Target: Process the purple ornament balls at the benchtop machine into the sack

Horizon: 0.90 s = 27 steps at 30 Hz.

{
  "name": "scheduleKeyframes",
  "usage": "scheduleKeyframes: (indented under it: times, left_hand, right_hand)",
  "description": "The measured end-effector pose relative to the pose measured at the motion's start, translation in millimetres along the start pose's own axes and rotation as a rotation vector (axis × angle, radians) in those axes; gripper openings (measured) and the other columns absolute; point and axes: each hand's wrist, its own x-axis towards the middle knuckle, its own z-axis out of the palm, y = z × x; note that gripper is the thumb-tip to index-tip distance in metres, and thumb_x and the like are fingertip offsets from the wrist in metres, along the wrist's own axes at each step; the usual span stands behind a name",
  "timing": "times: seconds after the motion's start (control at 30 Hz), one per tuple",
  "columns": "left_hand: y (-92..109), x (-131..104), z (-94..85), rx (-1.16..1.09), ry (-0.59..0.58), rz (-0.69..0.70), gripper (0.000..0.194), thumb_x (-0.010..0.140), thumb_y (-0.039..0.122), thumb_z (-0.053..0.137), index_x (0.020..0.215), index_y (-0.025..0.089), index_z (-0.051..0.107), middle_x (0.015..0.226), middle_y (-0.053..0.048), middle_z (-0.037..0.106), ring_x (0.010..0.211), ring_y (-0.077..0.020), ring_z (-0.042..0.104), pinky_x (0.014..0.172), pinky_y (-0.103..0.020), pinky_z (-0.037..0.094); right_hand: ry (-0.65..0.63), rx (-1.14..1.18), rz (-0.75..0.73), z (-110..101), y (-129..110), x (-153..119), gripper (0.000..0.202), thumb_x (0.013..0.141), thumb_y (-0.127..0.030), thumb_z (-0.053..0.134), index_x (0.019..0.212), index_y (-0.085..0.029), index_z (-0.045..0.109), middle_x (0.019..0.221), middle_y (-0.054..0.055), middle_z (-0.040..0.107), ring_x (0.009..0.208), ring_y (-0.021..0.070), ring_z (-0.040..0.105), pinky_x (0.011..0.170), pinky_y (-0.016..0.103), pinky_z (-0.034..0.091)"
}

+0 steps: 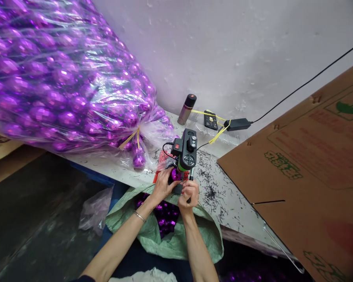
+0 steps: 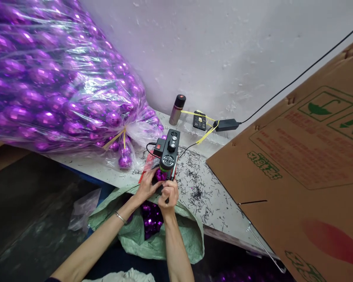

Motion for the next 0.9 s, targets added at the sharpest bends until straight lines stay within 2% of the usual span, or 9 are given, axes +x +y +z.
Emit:
scheduleKeyframes:
  times: [0.13,0.27,0.43,0.53,0.6,0.7,0.8,0.83,0.9]
  left_hand:
    - [-1,2,3.1,0.038,0.034,0.024,0.058,0.093,0.050,0.067,0.139,0.016,0.055,0.126,-0.018,0.070,0.118,-0.0321,0.067,0.100,-0.051,0.053]
    - [1,-5,-2.5,0.069,0.042,0.050,0.061,0.092,0.049,0.069,0.141,0.018,0.051,0.127,-0.017,0.069,0.118,-0.0319,0.067,0.100,-0.050,0.054]
    - [11,-51,-18.3,0.136,0.025,0.211,0.057,0.099,0.035,0.059,0.150,0.020,0.039,0.138,-0.018,0.064,0.130,-0.0294,0.062,0.109,-0.052,0.049]
    - [14,-80,-23.4,0.184,-0.092,0.319,0.073,0.096,0.051,0.061,0.155,0.018,0.034,0.145,-0.021,0.058,0.138,-0.0320,0.055,0.114,-0.055,0.044]
    - [12,-85,-28.5,0.203,-0.094,0.311,0.090,0.090,0.067,0.059,0.158,0.016,0.030,0.152,-0.024,0.051,0.144,-0.0353,0.048,0.118,-0.057,0.039]
    - [-3,-62,-49.6,0.260,0.146,0.068,0.085,0.097,0.067,0.045,0.162,0.015,0.025,0.166,-0.026,0.028,0.156,-0.0372,0.025,0.124,-0.059,0.026]
    - [-29,-9,-87.0,0.277,0.438,-0.378,0.090,0.100,0.063,0.039,0.163,0.006,0.010,0.170,-0.029,-0.001,0.160,-0.0389,-0.001,0.127,-0.062,0.012]
    - [-38,11,-99.8,0.262,0.485,-0.519,0.091,0.101,0.061,0.038,0.163,0.002,0.006,0.170,-0.031,-0.003,0.160,-0.0391,-0.003,0.127,-0.061,0.011]
    - [-54,49,-119.6,0.241,0.474,-0.756,0.087,0.103,0.054,0.033,0.161,-0.005,0.007,0.168,-0.035,0.001,0.160,-0.0399,0.000,0.128,-0.060,0.009]
  right_hand:
    - [0.006,-0.002,0.060,-4,-13,18,0.035,0.103,-0.019,0.036,0.070,-0.022,0.047,0.072,-0.002,0.052,0.066,0.0124,0.055,0.063,0.028,0.045]
    - [0.001,0.019,0.264,-10,-36,56,0.036,0.103,-0.020,0.042,0.068,-0.022,0.048,0.067,-0.002,0.051,0.069,0.0135,0.056,0.065,0.029,0.043]
    - [-0.021,0.029,0.297,-13,-44,73,0.038,0.102,-0.022,0.046,0.065,-0.022,0.049,0.065,-0.002,0.051,0.067,0.0131,0.055,0.065,0.029,0.041]
    - [-0.024,0.009,0.238,-12,-40,62,0.036,0.102,-0.020,0.045,0.066,-0.022,0.050,0.066,-0.002,0.053,0.070,0.0141,0.058,0.067,0.030,0.042]
    - [-0.029,-0.005,0.213,-13,-38,55,0.035,0.102,-0.018,0.044,0.068,-0.021,0.051,0.069,-0.001,0.056,0.070,0.0140,0.058,0.067,0.030,0.043]
    - [-0.048,-0.011,0.200,-14,-36,50,0.034,0.101,-0.015,0.045,0.068,-0.021,0.051,0.072,0.000,0.058,0.069,0.0133,0.058,0.064,0.029,0.042]
    - [-0.059,-0.011,0.184,-15,-36,49,0.033,0.100,-0.013,0.045,0.068,-0.021,0.050,0.071,-0.001,0.057,0.071,0.0131,0.058,0.064,0.028,0.041]
    - [-0.056,-0.013,0.178,-15,-36,49,0.033,0.100,-0.012,0.045,0.068,-0.021,0.049,0.071,-0.001,0.057,0.071,0.0132,0.059,0.064,0.028,0.041]
    - [-0.051,-0.020,0.170,-14,-35,48,0.034,0.099,-0.011,0.045,0.068,-0.021,0.049,0.071,-0.001,0.057,0.072,0.0135,0.059,0.065,0.028,0.042]
